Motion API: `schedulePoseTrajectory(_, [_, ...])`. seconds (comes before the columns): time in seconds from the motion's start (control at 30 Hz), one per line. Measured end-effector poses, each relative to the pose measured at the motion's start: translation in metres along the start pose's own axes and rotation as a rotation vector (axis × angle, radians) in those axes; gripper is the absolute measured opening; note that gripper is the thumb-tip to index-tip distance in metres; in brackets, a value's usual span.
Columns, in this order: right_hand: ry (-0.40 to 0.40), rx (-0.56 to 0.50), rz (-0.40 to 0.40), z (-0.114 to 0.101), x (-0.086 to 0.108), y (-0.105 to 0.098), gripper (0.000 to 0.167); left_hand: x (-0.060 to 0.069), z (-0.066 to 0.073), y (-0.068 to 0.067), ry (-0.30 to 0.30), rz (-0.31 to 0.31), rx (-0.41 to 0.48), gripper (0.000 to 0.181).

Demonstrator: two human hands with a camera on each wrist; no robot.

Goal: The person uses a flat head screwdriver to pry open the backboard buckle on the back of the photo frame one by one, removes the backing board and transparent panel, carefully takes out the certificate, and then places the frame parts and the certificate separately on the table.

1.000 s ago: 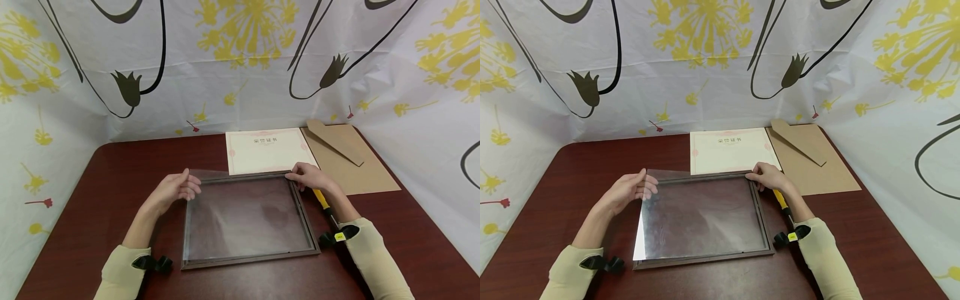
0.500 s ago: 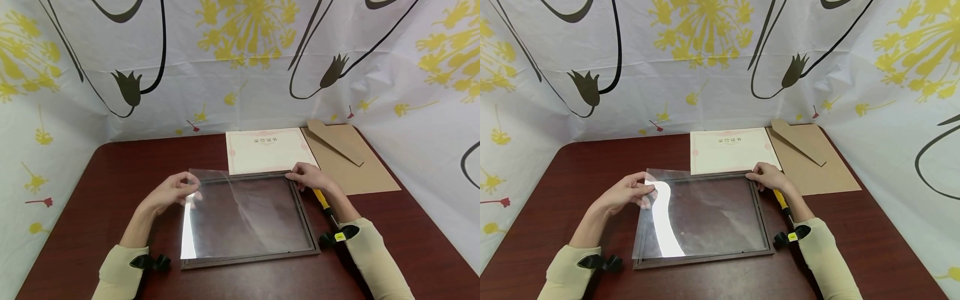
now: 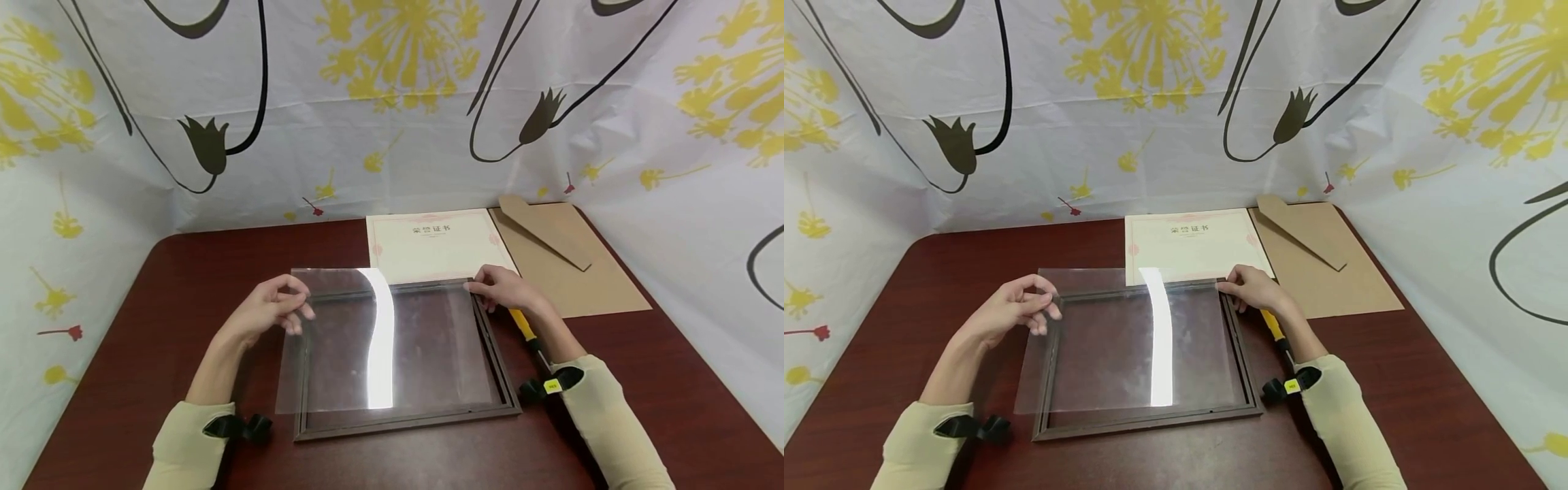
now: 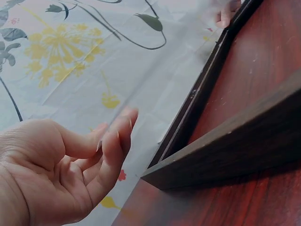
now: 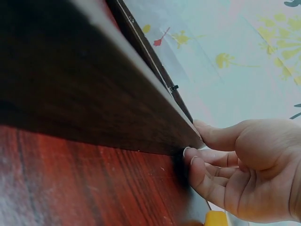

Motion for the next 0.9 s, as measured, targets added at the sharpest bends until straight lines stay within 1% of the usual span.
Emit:
schedulePoseTrajectory(0.13, [0.006,0.005,0.010,0.000,-0.001,0.000,0.026,0.002,0.005,-0.011,0.046,0.054,-0.014,0.024])
schedulePoseTrajectory(0.2, [0.019,0.005,0.013,0.002,-0.001,0.000,0.027,0.003,0.008,-0.016,0.068,0.091,-0.017,0.025])
schedulePoseTrajectory(0.33, [0.024,-0.004,0.014,0.003,-0.001,0.000,0.028,0.004,0.015,-0.027,0.094,0.186,-0.031,0.025])
schedulePoseTrajectory(0.5, [0.022,-0.014,0.006,0.003,0.000,0.001,0.027,0.006,0.029,-0.039,0.143,0.300,-0.037,0.029])
schedulePoseTrajectory(0.6, [0.021,-0.016,0.004,0.002,0.000,0.001,0.027,0.008,0.040,-0.048,0.201,0.361,0.009,0.025])
schedulePoseTrajectory(0.77, [0.030,-0.016,0.009,0.003,-0.001,0.001,0.028,0.013,0.061,-0.063,0.323,0.452,0.088,0.019])
schedulePoseTrajectory(0.9, [0.034,-0.012,0.016,0.004,-0.001,0.000,0.028,0.018,0.074,-0.076,0.399,0.531,0.088,0.017])
Point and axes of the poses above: each hand's wrist, its own x-axis away from the middle knuckle, its own y-axis out of the palm, z = x × y, the point moved 10 cm from there along -x, towards the middle knuckle, and after that the axes turned 6 degrees about z, right-handed, at the moved point
